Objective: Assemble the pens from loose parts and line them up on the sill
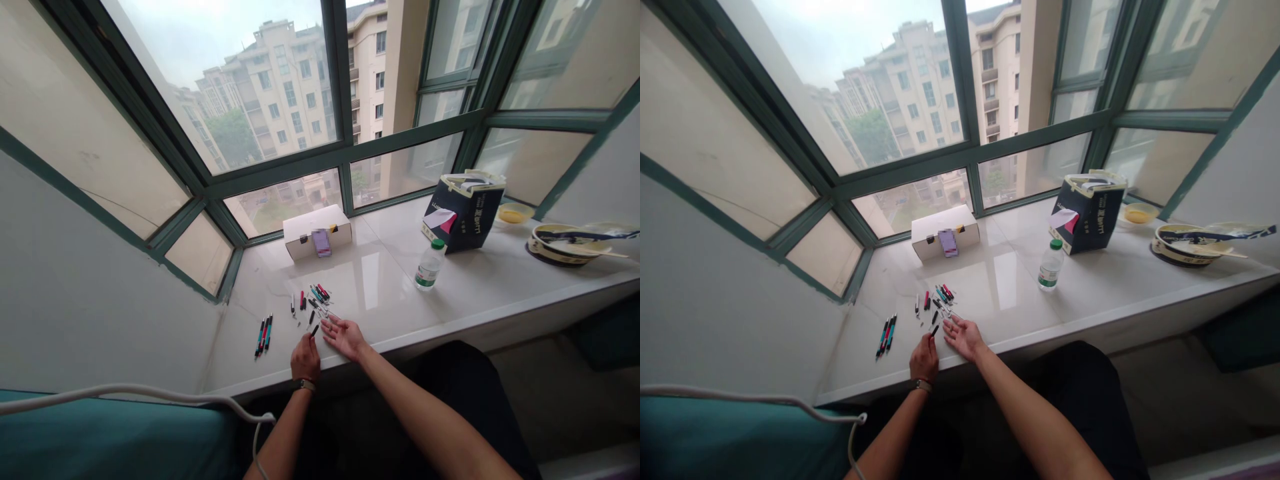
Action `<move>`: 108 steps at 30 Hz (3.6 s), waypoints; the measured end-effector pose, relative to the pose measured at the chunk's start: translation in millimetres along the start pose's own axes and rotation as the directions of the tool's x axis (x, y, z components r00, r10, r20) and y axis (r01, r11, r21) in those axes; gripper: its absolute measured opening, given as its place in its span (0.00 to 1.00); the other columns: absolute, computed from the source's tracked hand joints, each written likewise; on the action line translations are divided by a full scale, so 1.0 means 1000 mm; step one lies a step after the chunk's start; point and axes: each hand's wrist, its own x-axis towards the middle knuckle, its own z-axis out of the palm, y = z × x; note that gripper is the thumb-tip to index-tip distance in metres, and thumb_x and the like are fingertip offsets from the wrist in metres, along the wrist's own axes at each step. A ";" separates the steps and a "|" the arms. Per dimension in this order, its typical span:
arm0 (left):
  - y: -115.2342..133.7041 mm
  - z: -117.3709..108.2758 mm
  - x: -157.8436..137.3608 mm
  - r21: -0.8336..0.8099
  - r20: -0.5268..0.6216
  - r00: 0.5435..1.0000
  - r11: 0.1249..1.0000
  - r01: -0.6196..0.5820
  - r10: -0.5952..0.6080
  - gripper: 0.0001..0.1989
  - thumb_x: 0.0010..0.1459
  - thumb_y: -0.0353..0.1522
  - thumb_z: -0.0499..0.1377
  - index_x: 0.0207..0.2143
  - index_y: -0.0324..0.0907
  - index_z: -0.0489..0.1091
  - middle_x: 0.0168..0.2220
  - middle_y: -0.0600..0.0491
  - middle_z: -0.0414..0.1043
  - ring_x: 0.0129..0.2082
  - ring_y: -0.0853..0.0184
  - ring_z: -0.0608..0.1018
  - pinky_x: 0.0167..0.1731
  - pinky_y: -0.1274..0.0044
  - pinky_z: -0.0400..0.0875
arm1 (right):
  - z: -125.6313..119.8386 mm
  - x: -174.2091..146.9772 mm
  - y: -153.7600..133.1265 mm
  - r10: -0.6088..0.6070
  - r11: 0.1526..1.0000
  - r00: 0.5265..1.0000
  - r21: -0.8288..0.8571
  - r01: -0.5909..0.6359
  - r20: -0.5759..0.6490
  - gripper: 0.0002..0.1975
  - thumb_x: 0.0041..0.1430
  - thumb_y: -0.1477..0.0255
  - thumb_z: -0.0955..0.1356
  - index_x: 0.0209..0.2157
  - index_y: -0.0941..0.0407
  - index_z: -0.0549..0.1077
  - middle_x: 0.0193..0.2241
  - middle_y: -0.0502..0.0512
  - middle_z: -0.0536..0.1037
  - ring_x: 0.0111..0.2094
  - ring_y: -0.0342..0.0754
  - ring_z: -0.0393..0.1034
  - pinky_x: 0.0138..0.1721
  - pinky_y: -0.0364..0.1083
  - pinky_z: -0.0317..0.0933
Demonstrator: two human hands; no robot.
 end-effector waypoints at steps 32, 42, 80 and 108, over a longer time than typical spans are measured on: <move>0.001 -0.001 0.002 0.036 -0.012 0.998 0.998 -0.060 0.060 0.15 0.66 0.36 0.47 0.45 0.41 0.72 0.36 0.49 0.78 0.35 0.65 0.77 0.37 0.75 0.67 | 0.004 0.009 0.002 -0.219 0.943 0.976 -0.260 0.210 -0.006 0.22 0.35 0.83 0.73 0.36 0.57 0.72 0.41 0.58 0.78 0.47 0.50 0.73 0.51 0.47 0.64; 0.001 -0.007 0.003 0.053 0.033 0.990 0.989 -0.138 0.137 0.14 0.67 0.35 0.47 0.46 0.44 0.70 0.35 0.52 0.76 0.35 0.66 0.76 0.36 0.76 0.65 | 0.036 0.018 -0.066 0.030 0.663 0.969 -0.731 0.164 0.245 0.37 0.37 0.81 0.75 0.52 0.52 0.67 0.52 0.62 0.71 0.50 0.54 0.71 0.48 0.51 0.65; 0.004 -0.010 0.003 0.045 0.007 0.993 0.992 -0.116 0.116 0.14 0.66 0.34 0.47 0.46 0.45 0.70 0.35 0.51 0.76 0.34 0.67 0.76 0.35 0.76 0.66 | 0.053 0.027 -0.064 0.048 0.217 0.973 -0.953 0.211 0.226 0.17 0.52 0.70 0.71 0.45 0.58 0.74 0.41 0.60 0.77 0.40 0.49 0.73 0.41 0.46 0.66; -0.001 -0.003 0.002 0.057 0.021 0.991 0.989 -0.134 0.133 0.15 0.67 0.35 0.46 0.47 0.45 0.70 0.36 0.51 0.76 0.36 0.66 0.76 0.36 0.76 0.66 | 0.035 0.017 -0.050 0.000 -0.316 0.946 -0.897 0.307 0.324 0.16 0.63 0.62 0.63 0.31 0.57 0.76 0.24 0.53 0.78 0.26 0.44 0.71 0.31 0.41 0.58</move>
